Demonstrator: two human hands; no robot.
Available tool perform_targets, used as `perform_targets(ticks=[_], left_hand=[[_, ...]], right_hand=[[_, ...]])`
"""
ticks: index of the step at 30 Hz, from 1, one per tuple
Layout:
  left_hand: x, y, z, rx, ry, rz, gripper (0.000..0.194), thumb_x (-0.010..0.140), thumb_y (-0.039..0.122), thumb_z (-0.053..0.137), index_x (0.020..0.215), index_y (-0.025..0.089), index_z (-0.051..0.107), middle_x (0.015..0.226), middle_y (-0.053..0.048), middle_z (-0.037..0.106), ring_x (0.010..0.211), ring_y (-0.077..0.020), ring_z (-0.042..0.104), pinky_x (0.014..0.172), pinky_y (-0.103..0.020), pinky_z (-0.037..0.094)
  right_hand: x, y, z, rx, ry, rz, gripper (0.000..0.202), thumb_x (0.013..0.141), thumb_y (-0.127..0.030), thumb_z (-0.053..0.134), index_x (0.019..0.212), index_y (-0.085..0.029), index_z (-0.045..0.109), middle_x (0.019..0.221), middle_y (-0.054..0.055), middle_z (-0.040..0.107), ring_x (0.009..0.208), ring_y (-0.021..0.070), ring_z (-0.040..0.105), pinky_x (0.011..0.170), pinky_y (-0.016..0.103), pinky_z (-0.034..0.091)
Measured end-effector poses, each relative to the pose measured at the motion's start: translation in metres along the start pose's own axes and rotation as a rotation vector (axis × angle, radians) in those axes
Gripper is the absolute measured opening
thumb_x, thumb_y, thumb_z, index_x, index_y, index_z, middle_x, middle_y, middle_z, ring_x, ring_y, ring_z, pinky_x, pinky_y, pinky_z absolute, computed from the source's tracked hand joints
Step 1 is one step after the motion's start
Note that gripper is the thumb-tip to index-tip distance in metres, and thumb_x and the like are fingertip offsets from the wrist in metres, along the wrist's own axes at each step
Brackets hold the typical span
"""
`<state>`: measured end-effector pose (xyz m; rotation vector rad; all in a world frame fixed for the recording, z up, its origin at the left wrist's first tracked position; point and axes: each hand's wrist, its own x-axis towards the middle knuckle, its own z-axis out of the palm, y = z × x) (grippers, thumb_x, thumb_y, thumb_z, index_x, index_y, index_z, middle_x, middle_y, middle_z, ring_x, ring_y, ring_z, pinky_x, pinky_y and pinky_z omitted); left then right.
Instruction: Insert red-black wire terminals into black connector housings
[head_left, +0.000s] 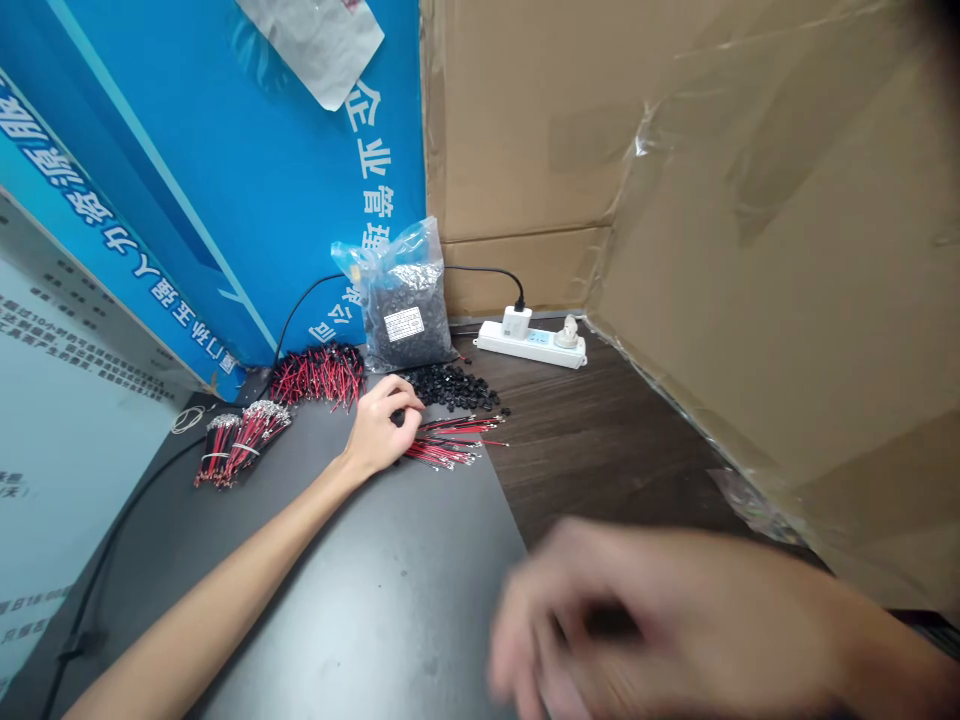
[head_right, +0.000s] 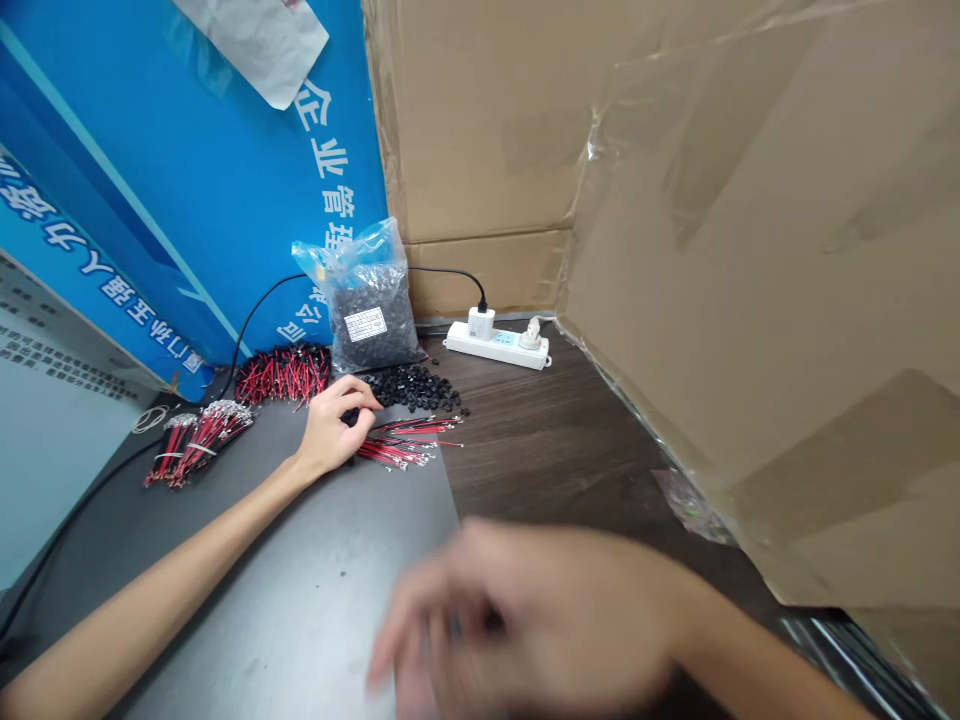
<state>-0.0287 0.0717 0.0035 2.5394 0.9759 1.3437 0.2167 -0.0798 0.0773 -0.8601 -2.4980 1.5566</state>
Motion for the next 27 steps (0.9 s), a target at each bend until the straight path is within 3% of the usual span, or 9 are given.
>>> perform_targets(ticks=[1, 4, 7, 12, 19, 22, 27], left_hand=[[0.001, 0.000, 0.000, 0.004, 0.037, -0.032, 0.022, 0.081, 0.005, 0.054, 0.076, 0.018, 0.070, 0.083, -0.003, 0.066, 0.078, -0.0152, 0.065, 0.077, -0.030, 0.054], [0.003, 0.000, -0.002, 0.019, 0.123, -0.122, 0.018, 0.086, 0.009, 0.056, 0.085, 0.018, 0.071, 0.088, -0.003, 0.070, 0.082, -0.0161, 0.066, 0.079, -0.031, 0.054], [0.004, 0.000, -0.002, 0.019, 0.154, -0.190, 0.016, 0.090, 0.012, 0.057, 0.095, 0.018, 0.070, 0.091, -0.004, 0.072, 0.082, -0.0155, 0.066, 0.074, -0.029, 0.053], [0.003, 0.000, 0.001, 0.013, 0.190, -0.218, 0.012, 0.093, 0.016, 0.057, 0.102, 0.018, 0.065, 0.092, -0.004, 0.072, 0.081, -0.0151, 0.067, 0.070, -0.027, 0.052], [0.004, 0.002, 0.001, 0.042, 0.137, -0.142, 0.009, 0.093, 0.014, 0.058, 0.099, 0.018, 0.064, 0.091, -0.004, 0.071, 0.077, -0.0137, 0.065, 0.071, -0.027, 0.053], [0.004, 0.003, 0.000, 0.036, 0.159, -0.171, 0.008, 0.092, 0.014, 0.058, 0.097, 0.018, 0.064, 0.090, -0.003, 0.070, 0.076, -0.0133, 0.064, 0.070, -0.027, 0.053], [0.005, 0.003, -0.001, 0.048, 0.147, -0.142, 0.008, 0.091, 0.013, 0.059, 0.092, 0.018, 0.064, 0.088, -0.002, 0.069, 0.073, -0.0124, 0.063, 0.069, -0.025, 0.052]], right_hand=[[0.016, 0.002, -0.022, 0.045, 0.076, 0.001, 0.035, 0.095, -0.046, 0.055, 0.120, -0.028, 0.072, 0.096, 0.005, 0.075, 0.079, 0.0193, 0.072, 0.064, 0.031, 0.057], [0.067, 0.020, -0.075, 0.035, 0.530, -0.003, 0.026, 0.086, -0.035, 0.068, 0.103, -0.017, 0.075, 0.093, 0.006, 0.075, 0.078, 0.0165, 0.065, 0.070, 0.028, 0.051], [0.106, 0.046, -0.097, -0.069, 0.673, 0.076, 0.014, 0.083, -0.022, 0.069, 0.092, -0.012, 0.075, 0.088, 0.007, 0.073, 0.075, 0.0158, 0.062, 0.072, 0.029, 0.046], [0.127, 0.077, -0.092, -0.340, 0.566, 0.099, 0.008, 0.081, -0.022, 0.077, 0.084, -0.016, 0.074, 0.086, 0.006, 0.071, 0.078, 0.0182, 0.062, 0.073, 0.030, 0.042], [0.127, 0.080, -0.080, -0.504, 0.531, 0.115, 0.012, 0.093, -0.010, 0.056, 0.085, -0.018, 0.060, 0.099, 0.008, 0.063, 0.079, 0.0171, 0.059, 0.066, 0.028, 0.036], [0.126, 0.076, -0.080, -0.454, 0.525, 0.110, 0.010, 0.096, -0.014, 0.055, 0.087, -0.019, 0.056, 0.099, 0.007, 0.063, 0.081, 0.0180, 0.059, 0.067, 0.028, 0.036], [0.127, 0.078, -0.086, -0.220, 0.561, 0.056, 0.013, 0.098, -0.022, 0.053, 0.086, -0.019, 0.053, 0.077, 0.002, 0.062, 0.072, 0.0168, 0.056, 0.067, 0.029, 0.038]])
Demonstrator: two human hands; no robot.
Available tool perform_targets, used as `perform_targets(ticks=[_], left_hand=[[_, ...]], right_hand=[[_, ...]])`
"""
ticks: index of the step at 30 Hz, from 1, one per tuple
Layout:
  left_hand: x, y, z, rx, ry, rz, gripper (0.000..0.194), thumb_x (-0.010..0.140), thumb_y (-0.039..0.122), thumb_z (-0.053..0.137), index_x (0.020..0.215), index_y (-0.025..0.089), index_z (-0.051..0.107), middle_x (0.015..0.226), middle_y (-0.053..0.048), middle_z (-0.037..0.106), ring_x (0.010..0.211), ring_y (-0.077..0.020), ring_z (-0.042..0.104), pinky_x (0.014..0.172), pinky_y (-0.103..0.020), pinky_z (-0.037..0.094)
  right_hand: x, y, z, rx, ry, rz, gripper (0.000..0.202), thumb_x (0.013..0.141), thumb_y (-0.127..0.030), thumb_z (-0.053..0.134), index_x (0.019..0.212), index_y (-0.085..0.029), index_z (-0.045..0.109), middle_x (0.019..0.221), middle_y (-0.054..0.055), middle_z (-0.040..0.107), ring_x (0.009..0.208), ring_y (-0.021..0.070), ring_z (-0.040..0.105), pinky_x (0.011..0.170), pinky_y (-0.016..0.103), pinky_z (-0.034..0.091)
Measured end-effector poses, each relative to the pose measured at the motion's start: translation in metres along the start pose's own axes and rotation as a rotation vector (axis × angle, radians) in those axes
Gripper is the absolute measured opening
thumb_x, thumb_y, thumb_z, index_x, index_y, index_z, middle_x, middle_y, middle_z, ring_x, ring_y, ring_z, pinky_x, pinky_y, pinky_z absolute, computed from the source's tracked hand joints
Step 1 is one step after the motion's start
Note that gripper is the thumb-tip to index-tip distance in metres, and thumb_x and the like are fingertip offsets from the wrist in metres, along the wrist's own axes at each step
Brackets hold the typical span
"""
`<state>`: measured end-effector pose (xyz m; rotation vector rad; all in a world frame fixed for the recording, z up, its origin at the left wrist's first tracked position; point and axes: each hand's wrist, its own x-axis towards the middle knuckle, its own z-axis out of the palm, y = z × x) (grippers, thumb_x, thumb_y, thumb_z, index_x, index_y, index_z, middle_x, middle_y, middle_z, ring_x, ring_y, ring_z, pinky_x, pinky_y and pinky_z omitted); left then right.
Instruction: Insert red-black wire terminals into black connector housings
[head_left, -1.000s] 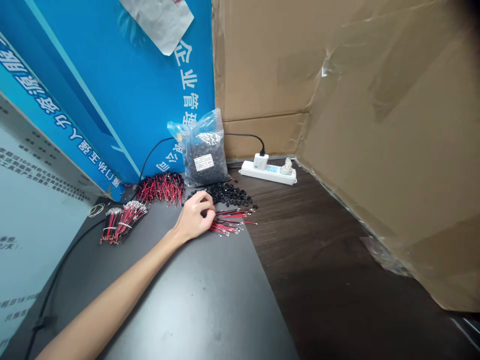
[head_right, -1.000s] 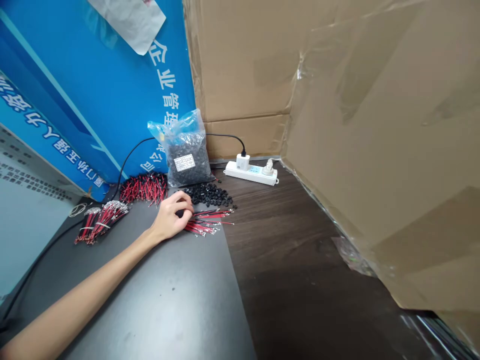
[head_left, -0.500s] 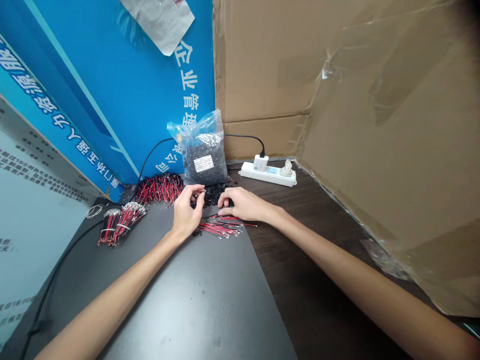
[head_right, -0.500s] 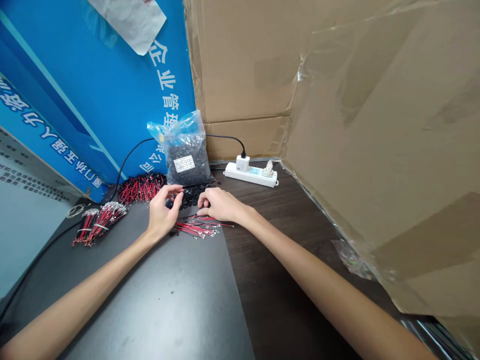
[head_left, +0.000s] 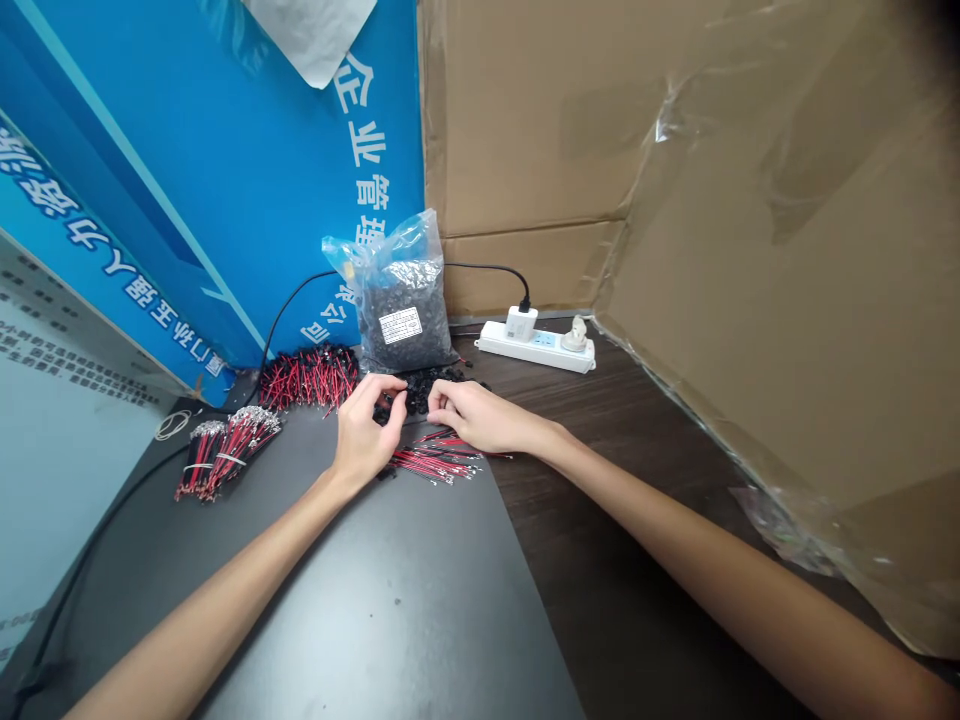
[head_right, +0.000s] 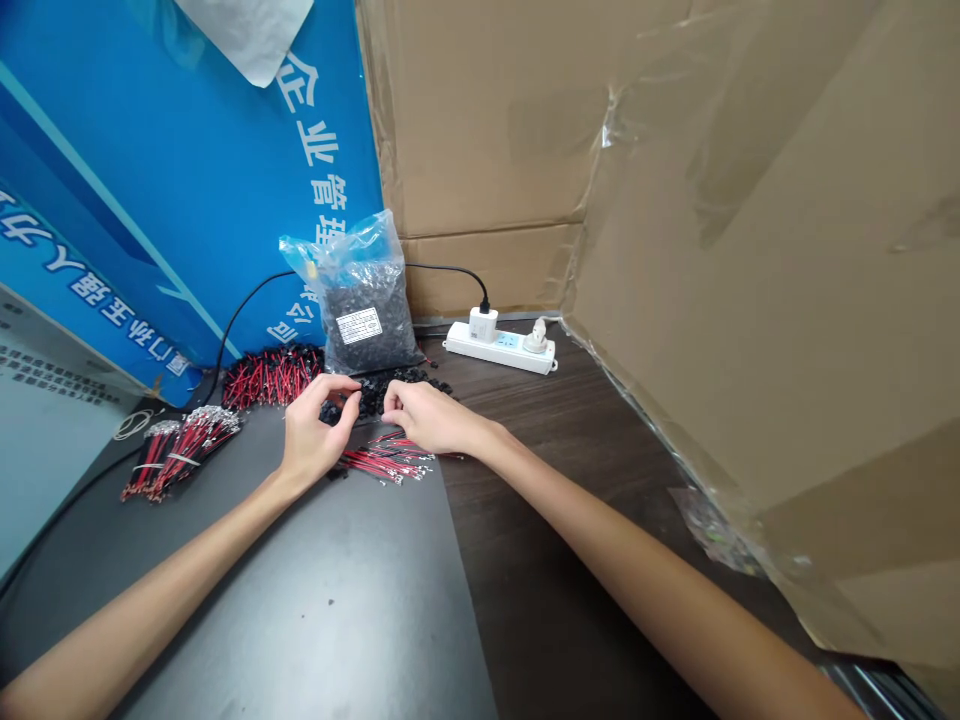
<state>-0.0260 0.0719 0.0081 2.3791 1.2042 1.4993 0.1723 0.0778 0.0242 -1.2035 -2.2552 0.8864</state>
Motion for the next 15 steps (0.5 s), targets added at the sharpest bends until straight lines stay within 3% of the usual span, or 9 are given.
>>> perform_targets(ticks=[6, 15], left_hand=[[0.001, 0.001, 0.000, 0.007, 0.007, 0.031, 0.010, 0.091, 0.011, 0.057, 0.088, 0.018, 0.063, 0.088, -0.002, 0.068, 0.074, -0.0129, 0.063, 0.069, -0.026, 0.051], [-0.001, 0.002, -0.001, 0.017, -0.039, 0.064, 0.014, 0.091, 0.008, 0.054, 0.094, 0.018, 0.063, 0.093, -0.005, 0.067, 0.081, -0.0147, 0.064, 0.072, -0.028, 0.053]], right_hand=[[0.005, 0.013, 0.004, 0.371, 0.021, -0.119, 0.010, 0.089, -0.026, 0.062, 0.092, -0.018, 0.055, 0.078, -0.001, 0.058, 0.071, 0.0136, 0.055, 0.067, 0.028, 0.043], [0.013, 0.023, 0.009, 0.630, 0.152, -0.064, 0.015, 0.076, -0.024, 0.067, 0.090, -0.017, 0.067, 0.076, 0.000, 0.063, 0.073, 0.0142, 0.057, 0.076, 0.032, 0.047]])
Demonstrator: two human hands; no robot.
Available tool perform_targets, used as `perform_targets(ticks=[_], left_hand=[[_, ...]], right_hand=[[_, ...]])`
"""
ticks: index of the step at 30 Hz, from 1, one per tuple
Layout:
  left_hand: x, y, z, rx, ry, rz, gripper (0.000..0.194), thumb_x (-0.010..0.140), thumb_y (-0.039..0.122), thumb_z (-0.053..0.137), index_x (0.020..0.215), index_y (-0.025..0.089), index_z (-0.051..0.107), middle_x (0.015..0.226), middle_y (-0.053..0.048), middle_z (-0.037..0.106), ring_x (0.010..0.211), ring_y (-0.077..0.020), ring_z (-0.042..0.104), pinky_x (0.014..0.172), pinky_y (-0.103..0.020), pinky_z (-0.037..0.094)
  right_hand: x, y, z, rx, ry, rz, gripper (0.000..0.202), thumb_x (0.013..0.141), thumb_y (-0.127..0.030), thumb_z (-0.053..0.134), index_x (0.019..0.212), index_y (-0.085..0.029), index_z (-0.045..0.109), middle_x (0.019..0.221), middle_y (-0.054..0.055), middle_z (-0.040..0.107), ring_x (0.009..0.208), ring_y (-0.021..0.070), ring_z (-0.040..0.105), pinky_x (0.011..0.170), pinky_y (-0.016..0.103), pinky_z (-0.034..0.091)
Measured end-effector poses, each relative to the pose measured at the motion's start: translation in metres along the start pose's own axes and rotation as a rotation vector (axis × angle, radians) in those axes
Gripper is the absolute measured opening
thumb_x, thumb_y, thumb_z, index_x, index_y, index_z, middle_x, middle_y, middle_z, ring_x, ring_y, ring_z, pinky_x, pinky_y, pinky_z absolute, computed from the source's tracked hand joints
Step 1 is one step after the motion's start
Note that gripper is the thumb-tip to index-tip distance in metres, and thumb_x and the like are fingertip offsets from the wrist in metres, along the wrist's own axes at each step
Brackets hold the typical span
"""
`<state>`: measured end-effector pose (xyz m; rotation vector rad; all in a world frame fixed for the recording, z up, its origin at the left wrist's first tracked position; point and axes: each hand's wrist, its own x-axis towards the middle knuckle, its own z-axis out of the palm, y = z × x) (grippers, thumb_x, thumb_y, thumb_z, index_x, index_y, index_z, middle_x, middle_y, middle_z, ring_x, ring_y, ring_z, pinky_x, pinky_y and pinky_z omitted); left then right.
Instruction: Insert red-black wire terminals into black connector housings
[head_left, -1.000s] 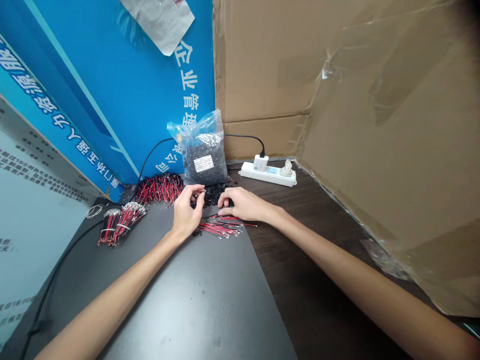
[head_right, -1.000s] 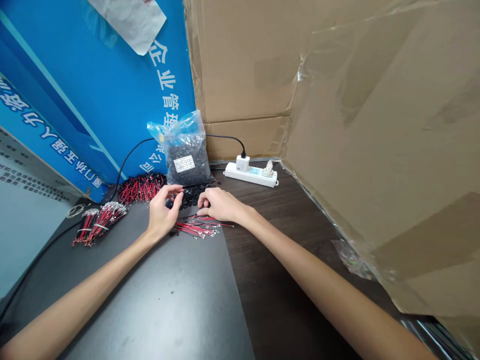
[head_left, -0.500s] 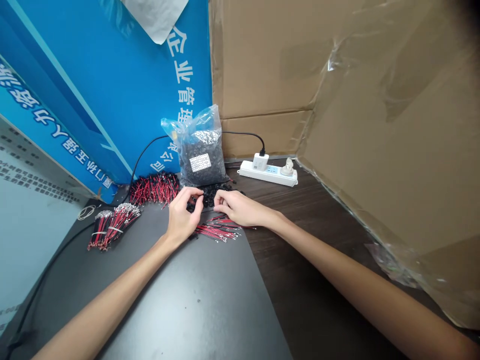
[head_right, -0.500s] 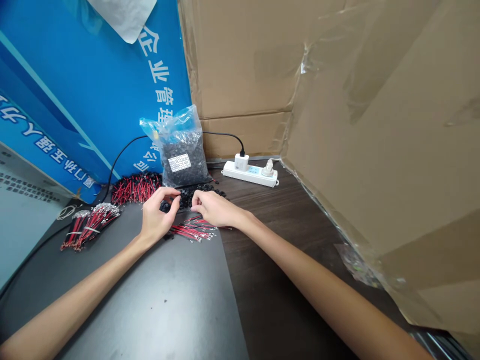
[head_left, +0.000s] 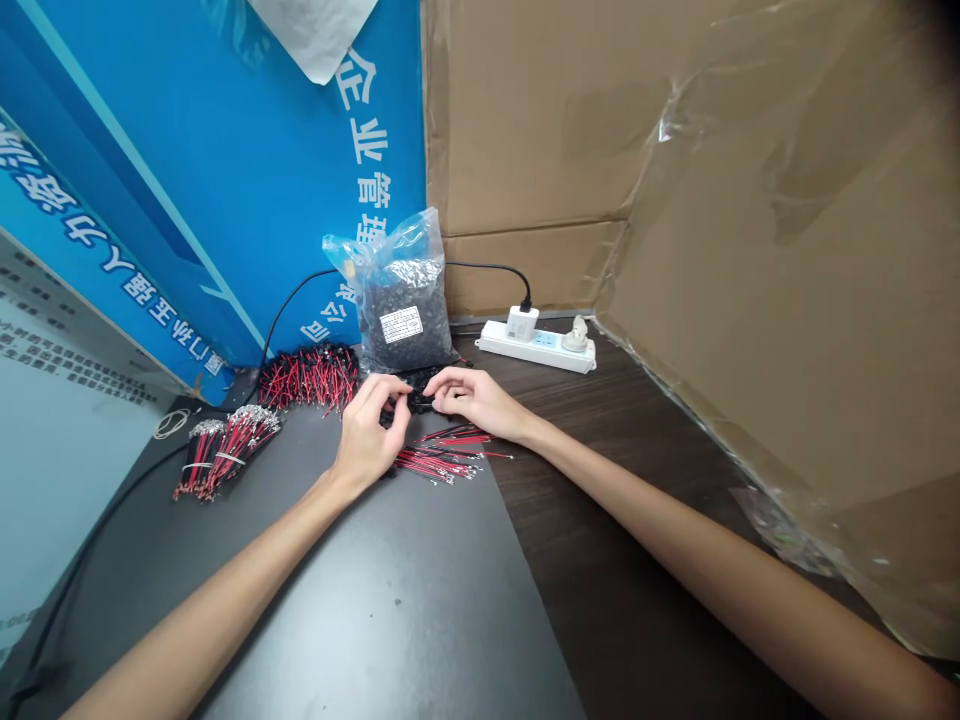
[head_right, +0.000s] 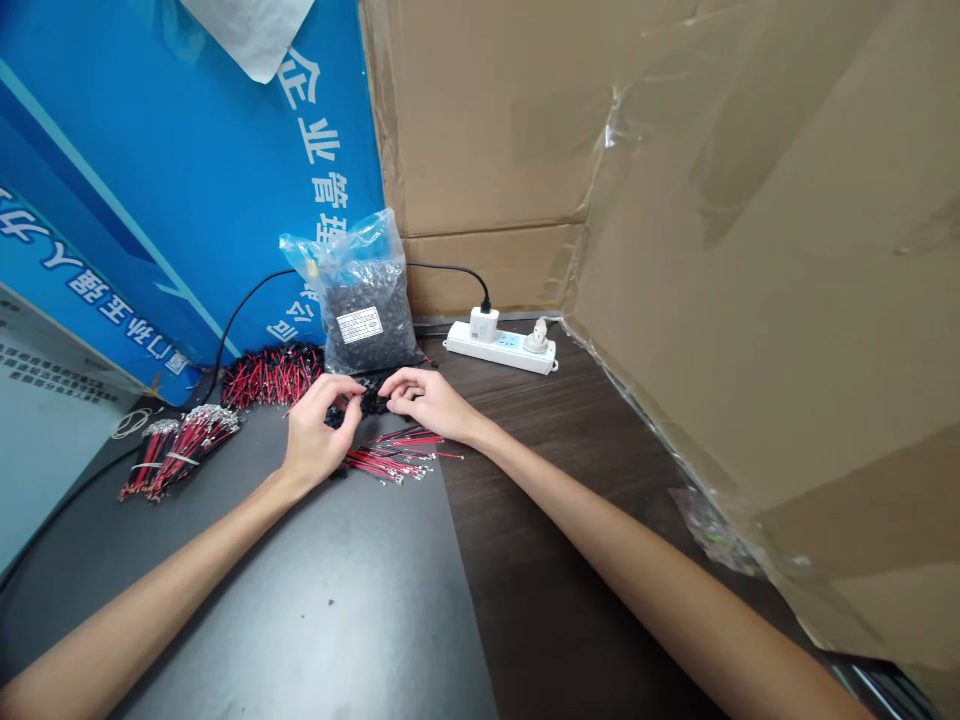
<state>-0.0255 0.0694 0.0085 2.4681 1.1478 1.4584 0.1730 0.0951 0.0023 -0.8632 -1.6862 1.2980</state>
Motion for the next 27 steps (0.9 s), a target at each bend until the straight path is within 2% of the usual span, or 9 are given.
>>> perform_targets(ticks=[4, 13, 18, 23, 27], left_hand=[[-0.001, -0.002, 0.001, -0.010, -0.014, 0.015, 0.016, 0.092, 0.009, 0.054, 0.096, 0.018, 0.066, 0.097, -0.006, 0.067, 0.086, -0.0161, 0.065, 0.076, -0.031, 0.055], [-0.001, -0.004, 0.002, -0.013, -0.056, 0.042, 0.015, 0.092, 0.010, 0.056, 0.098, 0.018, 0.067, 0.098, -0.006, 0.068, 0.091, -0.0171, 0.067, 0.081, -0.032, 0.057], [0.000, -0.003, 0.001, 0.012, -0.045, 0.038, 0.021, 0.096, 0.013, 0.054, 0.111, 0.019, 0.067, 0.103, -0.007, 0.070, 0.094, -0.0176, 0.068, 0.084, -0.033, 0.058], [0.001, -0.005, 0.002, 0.038, -0.050, 0.064, 0.025, 0.097, 0.015, 0.055, 0.118, 0.020, 0.068, 0.103, -0.007, 0.068, 0.095, -0.0175, 0.067, 0.085, -0.034, 0.058], [0.000, -0.008, 0.003, 0.028, -0.069, 0.104, 0.024, 0.098, 0.014, 0.054, 0.114, 0.021, 0.071, 0.102, -0.007, 0.066, 0.091, -0.0161, 0.066, 0.080, -0.032, 0.057]], right_hand=[[0.000, 0.001, 0.000, 0.070, 0.015, 0.020, 0.017, 0.073, -0.025, 0.067, 0.088, -0.017, 0.068, 0.073, -0.001, 0.063, 0.069, 0.0138, 0.055, 0.072, 0.030, 0.045], [-0.004, 0.002, 0.001, -0.002, -0.036, 0.010, 0.013, 0.076, -0.025, 0.063, 0.082, -0.018, 0.070, 0.072, -0.001, 0.063, 0.067, 0.0140, 0.052, 0.070, 0.030, 0.042], [-0.003, 0.007, 0.001, 0.012, -0.050, 0.005, 0.015, 0.080, -0.023, 0.059, 0.088, -0.017, 0.071, 0.073, 0.000, 0.063, 0.071, 0.0151, 0.056, 0.071, 0.030, 0.044], [-0.002, 0.011, 0.003, 0.018, -0.060, -0.025, 0.020, 0.087, -0.033, 0.060, 0.098, -0.017, 0.067, 0.071, -0.001, 0.061, 0.070, 0.0144, 0.056, 0.072, 0.030, 0.045], [0.000, 0.011, 0.003, -0.005, -0.056, -0.039, 0.030, 0.088, -0.046, 0.063, 0.091, -0.016, 0.068, 0.073, 0.001, 0.065, 0.070, 0.0146, 0.058, 0.072, 0.031, 0.046]])
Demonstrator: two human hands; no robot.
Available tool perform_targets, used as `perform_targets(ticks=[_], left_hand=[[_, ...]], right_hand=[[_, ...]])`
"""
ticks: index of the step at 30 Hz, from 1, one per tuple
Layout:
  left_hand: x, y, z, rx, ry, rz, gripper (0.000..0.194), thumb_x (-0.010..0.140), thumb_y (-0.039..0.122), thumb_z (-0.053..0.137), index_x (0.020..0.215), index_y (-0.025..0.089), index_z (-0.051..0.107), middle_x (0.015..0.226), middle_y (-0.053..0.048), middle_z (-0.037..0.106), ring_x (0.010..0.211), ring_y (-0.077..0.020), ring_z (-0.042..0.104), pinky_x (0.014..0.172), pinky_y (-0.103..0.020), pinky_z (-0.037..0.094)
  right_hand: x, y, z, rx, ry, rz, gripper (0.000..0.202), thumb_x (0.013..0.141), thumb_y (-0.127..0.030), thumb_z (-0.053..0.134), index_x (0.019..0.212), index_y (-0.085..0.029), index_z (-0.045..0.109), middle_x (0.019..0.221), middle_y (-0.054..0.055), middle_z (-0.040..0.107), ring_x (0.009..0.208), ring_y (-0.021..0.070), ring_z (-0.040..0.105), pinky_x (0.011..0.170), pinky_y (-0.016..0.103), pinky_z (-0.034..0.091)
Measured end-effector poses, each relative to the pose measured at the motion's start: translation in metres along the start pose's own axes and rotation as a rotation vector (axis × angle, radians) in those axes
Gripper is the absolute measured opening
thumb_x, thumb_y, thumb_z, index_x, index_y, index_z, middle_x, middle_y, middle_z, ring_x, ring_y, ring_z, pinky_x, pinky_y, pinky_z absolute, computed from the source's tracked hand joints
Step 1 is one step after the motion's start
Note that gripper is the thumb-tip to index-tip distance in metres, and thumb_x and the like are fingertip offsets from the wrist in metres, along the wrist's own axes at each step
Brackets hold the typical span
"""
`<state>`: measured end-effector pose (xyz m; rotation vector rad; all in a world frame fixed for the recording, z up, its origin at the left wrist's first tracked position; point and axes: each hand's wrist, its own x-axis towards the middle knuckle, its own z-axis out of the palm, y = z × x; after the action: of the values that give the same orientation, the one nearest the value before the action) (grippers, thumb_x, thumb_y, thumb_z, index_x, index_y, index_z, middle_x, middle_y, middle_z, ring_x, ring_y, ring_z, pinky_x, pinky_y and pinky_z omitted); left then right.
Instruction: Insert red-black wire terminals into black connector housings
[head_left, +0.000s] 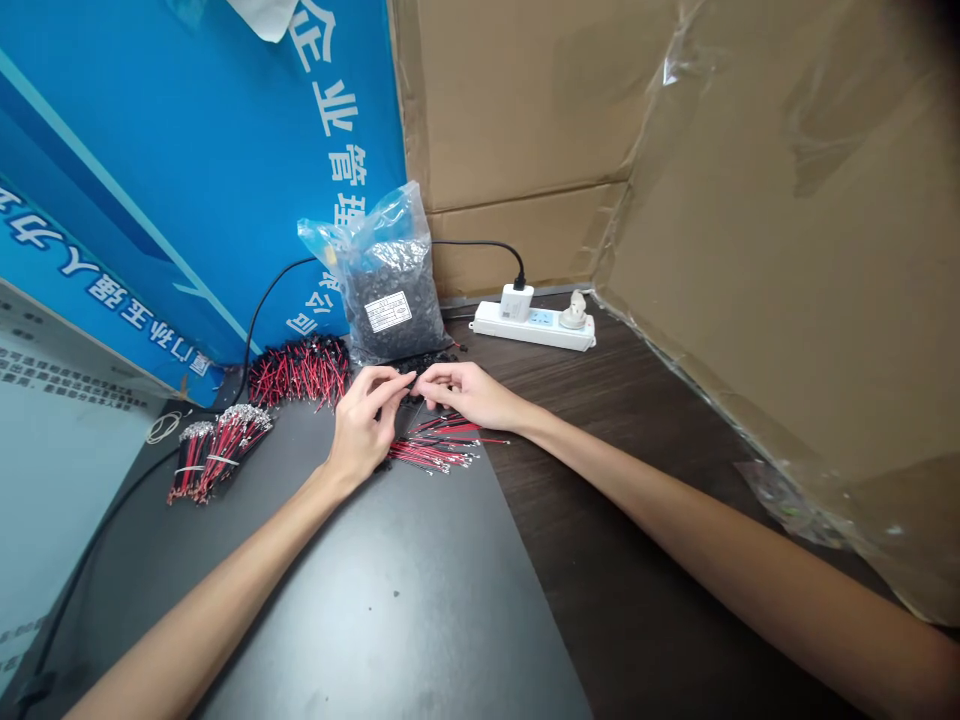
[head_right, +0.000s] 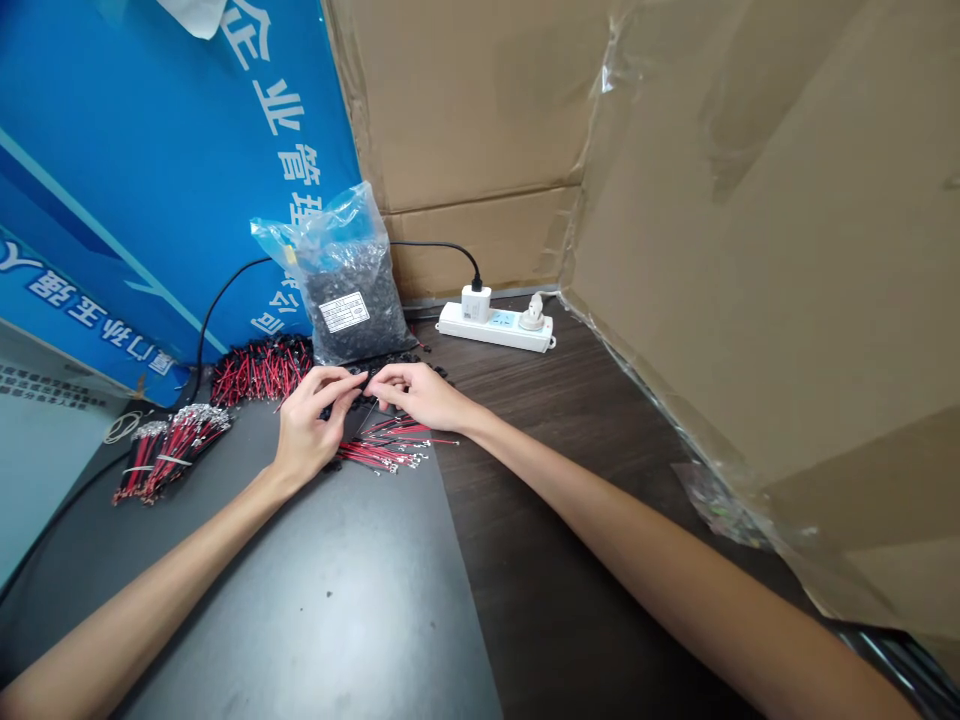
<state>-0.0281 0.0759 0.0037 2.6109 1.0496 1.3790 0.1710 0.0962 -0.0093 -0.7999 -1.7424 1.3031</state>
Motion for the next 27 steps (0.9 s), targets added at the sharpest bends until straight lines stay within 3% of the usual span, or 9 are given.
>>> perform_targets(ticks=[4, 10, 27], left_hand=[[-0.0006, -0.0006, 0.0007, -0.006, 0.000, 0.010, 0.022, 0.097, 0.014, 0.055, 0.109, 0.020, 0.072, 0.102, -0.007, 0.067, 0.091, -0.0156, 0.066, 0.081, -0.032, 0.057], [0.0013, 0.0025, 0.0003, -0.025, -0.008, -0.040, 0.017, 0.097, 0.017, 0.057, 0.101, 0.019, 0.073, 0.100, -0.005, 0.071, 0.092, -0.0164, 0.069, 0.084, -0.031, 0.057], [0.0033, 0.0056, -0.0005, -0.064, -0.004, -0.070, 0.017, 0.096, 0.018, 0.060, 0.107, 0.017, 0.073, 0.099, -0.007, 0.076, 0.087, -0.0159, 0.071, 0.080, -0.030, 0.058]], right_hand=[[0.0004, 0.0011, -0.0019, -0.001, -0.003, 0.028, 0.033, 0.085, -0.048, 0.067, 0.088, -0.016, 0.072, 0.079, 0.004, 0.070, 0.073, 0.0155, 0.061, 0.072, 0.031, 0.048], [-0.0020, -0.0003, -0.0059, 0.048, -0.028, 0.011, 0.025, 0.075, -0.035, 0.078, 0.092, -0.016, 0.076, 0.094, 0.005, 0.075, 0.083, 0.0167, 0.065, 0.083, 0.035, 0.052], [-0.0013, 0.0041, -0.0012, 0.002, 0.111, -0.044, 0.021, 0.078, -0.035, 0.076, 0.088, -0.017, 0.078, 0.088, 0.005, 0.077, 0.078, 0.0172, 0.067, 0.077, 0.034, 0.054]])
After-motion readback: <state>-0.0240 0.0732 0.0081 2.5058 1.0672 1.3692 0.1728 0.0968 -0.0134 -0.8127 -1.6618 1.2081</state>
